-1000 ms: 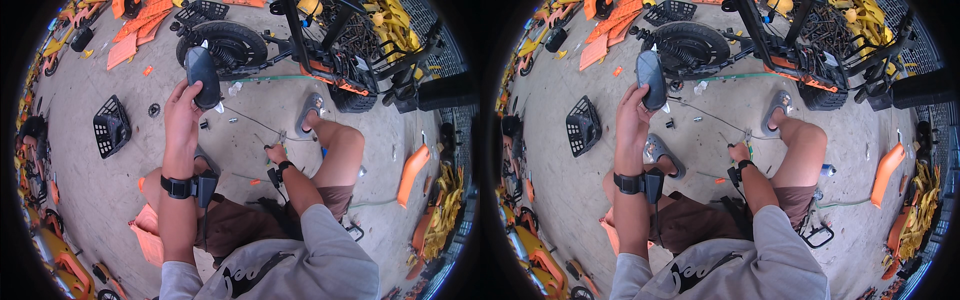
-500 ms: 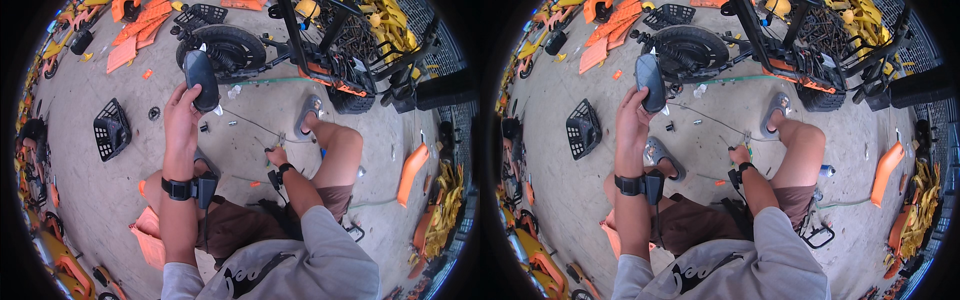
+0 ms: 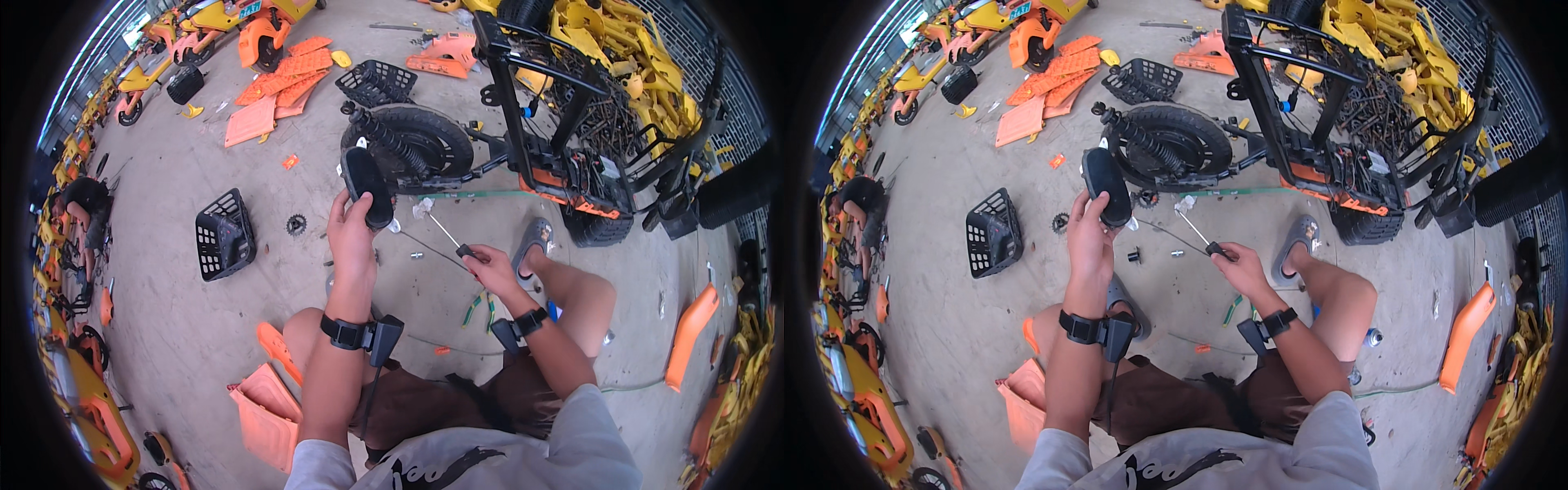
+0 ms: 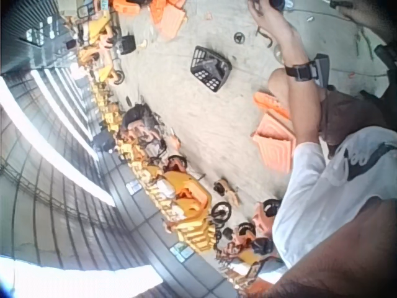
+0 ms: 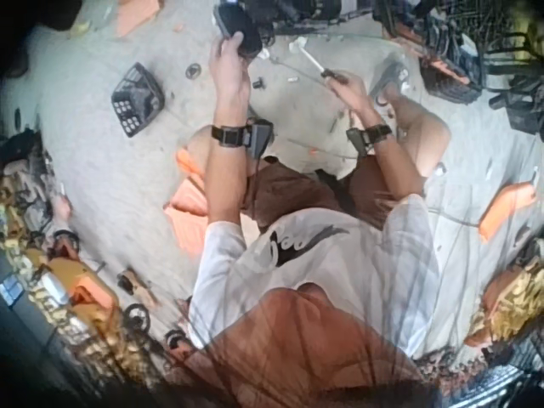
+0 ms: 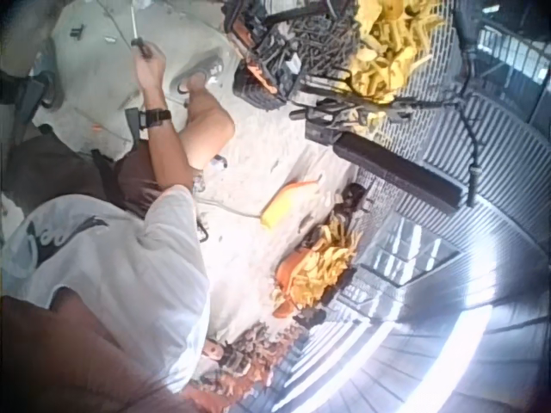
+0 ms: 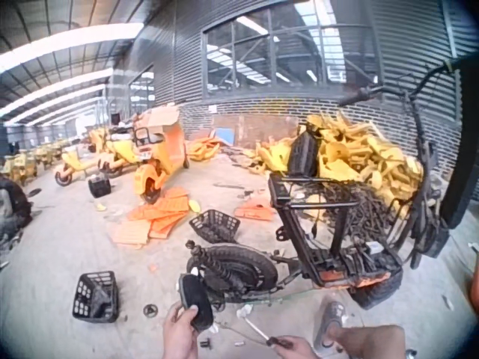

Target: The person uses a screwdriver to unscrew and disassemble the dashboard components of a scooter.

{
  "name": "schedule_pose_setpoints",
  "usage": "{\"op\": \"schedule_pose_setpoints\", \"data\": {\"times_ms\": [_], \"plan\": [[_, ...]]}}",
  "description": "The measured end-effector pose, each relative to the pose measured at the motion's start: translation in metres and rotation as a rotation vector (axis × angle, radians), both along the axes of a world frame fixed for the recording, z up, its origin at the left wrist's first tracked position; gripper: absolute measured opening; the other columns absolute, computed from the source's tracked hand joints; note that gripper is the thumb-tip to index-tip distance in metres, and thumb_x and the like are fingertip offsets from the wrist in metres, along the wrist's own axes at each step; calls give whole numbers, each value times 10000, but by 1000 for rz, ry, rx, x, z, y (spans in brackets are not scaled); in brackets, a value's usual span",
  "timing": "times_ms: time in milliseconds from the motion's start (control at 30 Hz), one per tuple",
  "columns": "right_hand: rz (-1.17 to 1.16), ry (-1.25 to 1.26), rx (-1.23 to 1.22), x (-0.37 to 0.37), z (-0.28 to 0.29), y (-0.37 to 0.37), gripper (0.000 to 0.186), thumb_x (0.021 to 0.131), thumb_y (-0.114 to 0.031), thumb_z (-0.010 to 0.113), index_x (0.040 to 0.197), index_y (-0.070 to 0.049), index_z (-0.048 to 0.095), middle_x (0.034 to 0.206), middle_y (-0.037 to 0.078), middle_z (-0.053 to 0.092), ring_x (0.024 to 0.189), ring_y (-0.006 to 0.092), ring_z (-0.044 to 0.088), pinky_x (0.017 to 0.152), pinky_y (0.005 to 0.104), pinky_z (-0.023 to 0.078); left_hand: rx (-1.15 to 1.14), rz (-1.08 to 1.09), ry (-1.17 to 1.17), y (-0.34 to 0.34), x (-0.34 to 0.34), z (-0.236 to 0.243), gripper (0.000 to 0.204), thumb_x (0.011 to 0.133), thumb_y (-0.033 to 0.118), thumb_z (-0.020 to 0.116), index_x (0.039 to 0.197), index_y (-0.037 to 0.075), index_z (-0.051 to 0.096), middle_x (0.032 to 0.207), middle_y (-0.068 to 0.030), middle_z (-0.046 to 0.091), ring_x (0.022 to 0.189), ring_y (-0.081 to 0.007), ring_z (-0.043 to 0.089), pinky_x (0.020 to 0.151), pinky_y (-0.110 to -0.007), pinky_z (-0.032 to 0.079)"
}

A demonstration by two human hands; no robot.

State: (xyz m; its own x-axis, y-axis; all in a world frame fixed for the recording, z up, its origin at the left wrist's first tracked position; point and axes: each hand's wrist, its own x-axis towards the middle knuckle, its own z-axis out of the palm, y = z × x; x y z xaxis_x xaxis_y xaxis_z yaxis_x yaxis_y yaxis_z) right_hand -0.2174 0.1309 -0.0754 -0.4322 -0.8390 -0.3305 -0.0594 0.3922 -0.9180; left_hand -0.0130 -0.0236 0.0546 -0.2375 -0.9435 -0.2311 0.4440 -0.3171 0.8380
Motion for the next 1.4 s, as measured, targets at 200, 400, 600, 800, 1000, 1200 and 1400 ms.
{"op": "schedule_pose_setpoints", "data": {"times_ms": [200,400,600,800,1000,1200,1400], "plan": [[77,150,-306,11,97,33,317,864,-97,697,1152,19,634,995,73,687,889,115,635,786,252,507,51,15,-70,4,-8,-5,506,920,116,621,1365,-1,411,1109,-122,643,930,-186,662,789,-337,543],[61,389,-285,24,135,63,318,853,-106,702,1142,12,639,993,101,692,882,145,656,798,274,513,4,-190,-28,9,-14,-3,395,957,177,568,1287,-14,464,1072,-176,648,857,-300,710,789,-388,566],[81,617,-341,26,157,70,339,816,-70,734,1137,0,651,918,97,666,848,180,606,780,281,489,-12,-267,-29,17,-20,9,390,956,181,566,1271,-27,467,1034,-177,650,835,-307,705,725,-405,585],[90,671,-324,24,160,70,308,820,-103,711,1108,-12,649,1003,140,676,893,289,667,792,327,517,-18,-297,-17,17,-22,4,406,950,185,574,1277,-31,468,1037,-180,653,815,-302,703,703,-409,592],[89,722,-334,23,159,71,315,811,-104,715,1106,-14,651,1003,141,674,896,304,664,790,340,520,-24,-310,-16,17,-23,4,408,939,173,588,1285,-22,495,996,-186,682,802,-289,716,689,-365,592],[100,760,-360,24,159,70,318,803,-101,719,1103,-19,657,998,143,674,890,309,662,785,348,521,-30,-306,-47,18,-21,5,402,936,170,588,1279,-23,506,994,-172,683,801,-281,716,689,-364,596],[100,805,-378,25,160,70,305,797,-98,719,1086,-17,666,983,144,676,880,307,662,773,349,522,-37,-316,-42,19,-22,6,395,910,117,616,1266,-28,521,1014,-163,677,818,-272,713,712,-370,606]]}}
